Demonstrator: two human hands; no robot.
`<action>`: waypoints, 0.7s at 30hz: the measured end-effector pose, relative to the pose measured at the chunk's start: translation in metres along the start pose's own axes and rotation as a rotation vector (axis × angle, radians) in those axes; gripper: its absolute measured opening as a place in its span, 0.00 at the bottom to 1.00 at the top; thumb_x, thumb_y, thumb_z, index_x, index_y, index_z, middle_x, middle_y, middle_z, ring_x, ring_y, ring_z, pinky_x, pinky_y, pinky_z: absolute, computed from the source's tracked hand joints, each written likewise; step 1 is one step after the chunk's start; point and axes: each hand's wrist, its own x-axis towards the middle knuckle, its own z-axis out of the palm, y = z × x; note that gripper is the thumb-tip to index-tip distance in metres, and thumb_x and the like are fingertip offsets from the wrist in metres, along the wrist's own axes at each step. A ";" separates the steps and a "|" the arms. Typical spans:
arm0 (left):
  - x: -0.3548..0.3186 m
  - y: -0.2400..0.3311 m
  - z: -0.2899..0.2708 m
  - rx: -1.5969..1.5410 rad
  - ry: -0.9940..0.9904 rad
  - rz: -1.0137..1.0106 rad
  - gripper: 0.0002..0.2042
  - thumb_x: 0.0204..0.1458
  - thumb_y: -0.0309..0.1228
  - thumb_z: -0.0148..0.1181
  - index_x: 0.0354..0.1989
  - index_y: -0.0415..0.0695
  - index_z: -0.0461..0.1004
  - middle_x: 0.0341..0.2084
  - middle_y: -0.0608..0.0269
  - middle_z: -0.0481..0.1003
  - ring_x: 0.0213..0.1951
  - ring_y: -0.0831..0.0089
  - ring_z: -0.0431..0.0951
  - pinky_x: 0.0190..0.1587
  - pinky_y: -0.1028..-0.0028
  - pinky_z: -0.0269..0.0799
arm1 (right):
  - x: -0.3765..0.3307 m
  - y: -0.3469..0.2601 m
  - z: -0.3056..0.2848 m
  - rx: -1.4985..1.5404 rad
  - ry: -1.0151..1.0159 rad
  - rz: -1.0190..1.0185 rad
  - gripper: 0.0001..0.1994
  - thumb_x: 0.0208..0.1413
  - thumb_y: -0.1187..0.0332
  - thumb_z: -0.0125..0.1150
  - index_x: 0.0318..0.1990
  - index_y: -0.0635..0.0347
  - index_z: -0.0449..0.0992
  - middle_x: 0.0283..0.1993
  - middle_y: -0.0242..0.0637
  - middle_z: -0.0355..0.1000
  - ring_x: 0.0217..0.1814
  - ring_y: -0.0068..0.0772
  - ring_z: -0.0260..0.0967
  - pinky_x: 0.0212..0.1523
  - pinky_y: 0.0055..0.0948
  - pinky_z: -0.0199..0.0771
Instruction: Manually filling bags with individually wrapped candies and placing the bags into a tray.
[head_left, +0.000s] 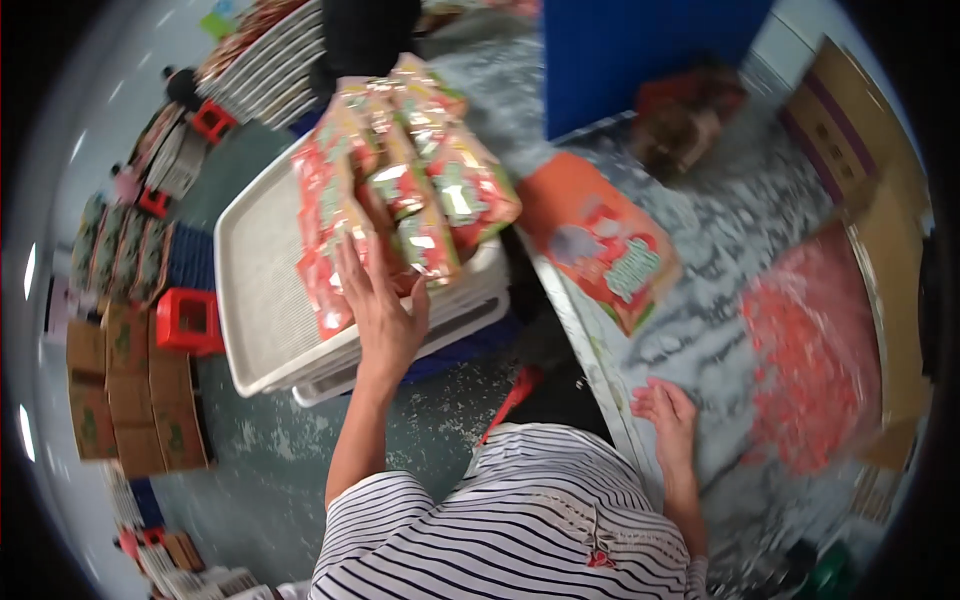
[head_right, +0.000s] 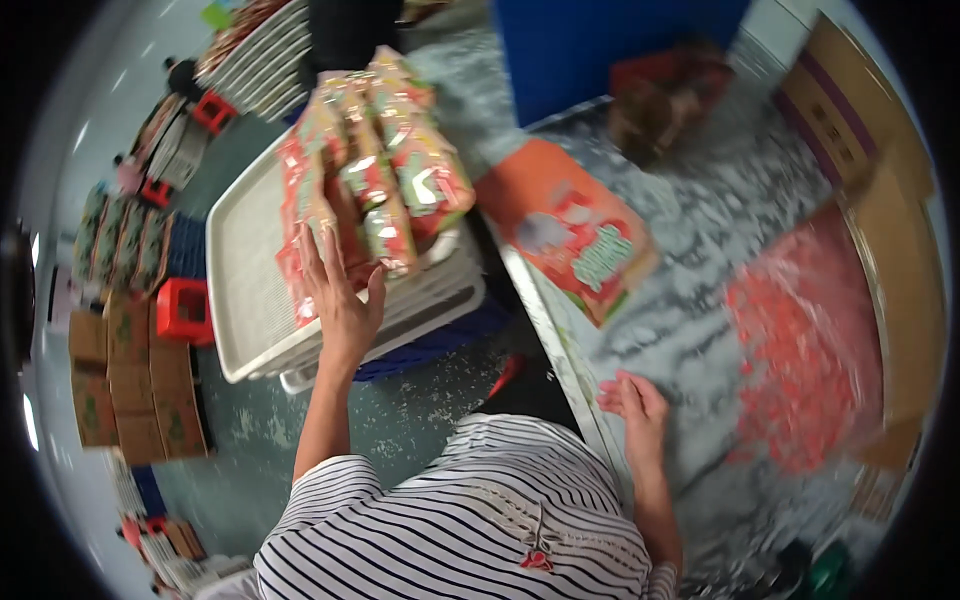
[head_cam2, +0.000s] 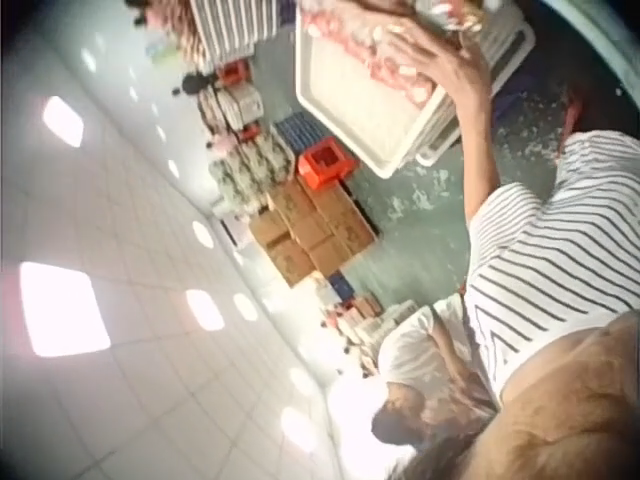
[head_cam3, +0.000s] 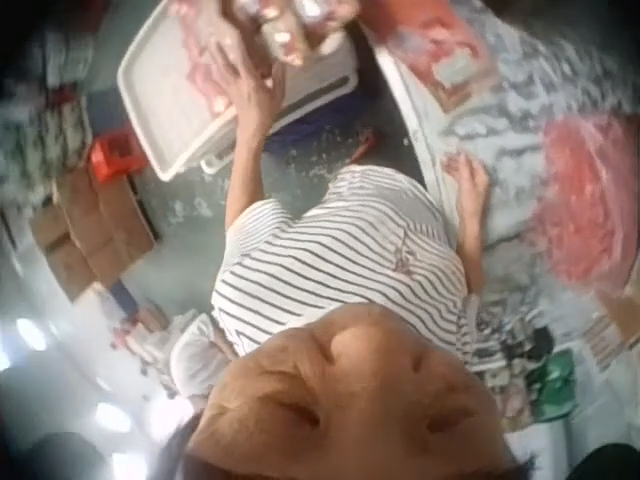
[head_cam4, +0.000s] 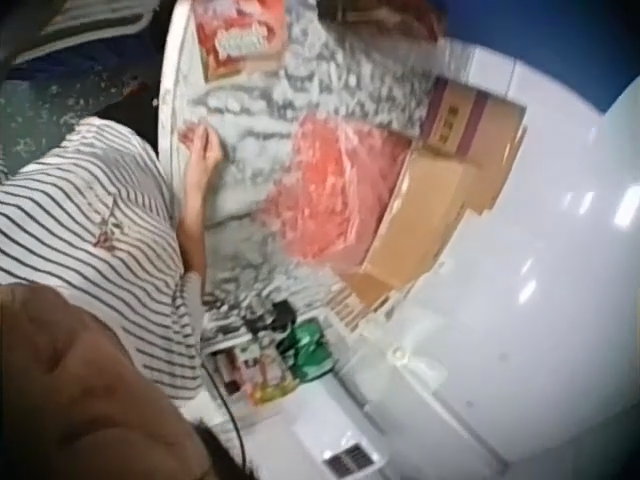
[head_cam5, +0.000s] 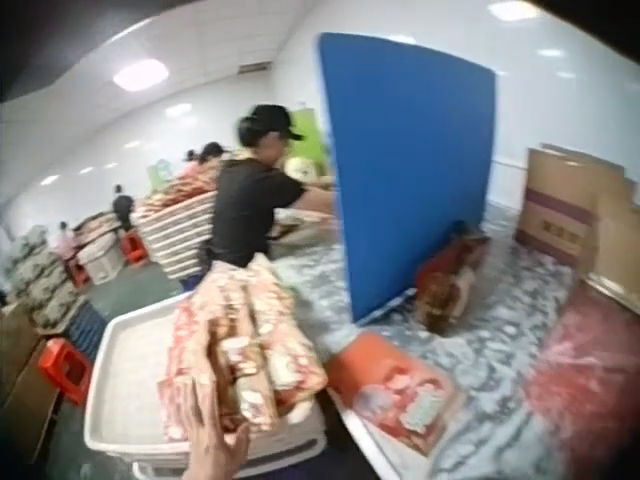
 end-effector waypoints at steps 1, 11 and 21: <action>0.005 0.022 0.007 -0.122 0.013 0.110 0.40 0.41 0.22 0.65 0.66 0.40 0.53 0.66 0.36 0.48 0.67 0.37 0.47 0.65 0.45 0.47 | -0.002 -0.003 -0.001 0.005 -0.011 0.013 0.14 0.65 0.67 0.49 0.50 0.70 0.70 0.39 0.46 0.76 0.34 0.31 0.75 0.38 0.28 0.78; -0.019 0.183 0.152 -0.257 -0.501 0.429 0.42 0.44 0.53 0.63 0.62 0.35 0.59 0.63 0.34 0.52 0.62 0.35 0.53 0.60 0.40 0.50 | -0.043 0.022 -0.029 0.083 0.017 -0.015 0.13 0.65 0.68 0.49 0.49 0.70 0.71 0.40 0.45 0.76 0.36 0.29 0.76 0.37 0.25 0.77; -0.075 0.201 0.138 -0.244 -0.585 0.468 0.36 0.55 0.50 0.53 0.64 0.32 0.57 0.65 0.33 0.48 0.64 0.33 0.49 0.64 0.43 0.46 | -0.015 0.019 -0.022 0.317 0.010 0.003 0.21 0.65 0.68 0.49 0.61 0.68 0.59 0.55 0.49 0.69 0.43 0.38 0.75 0.45 0.34 0.78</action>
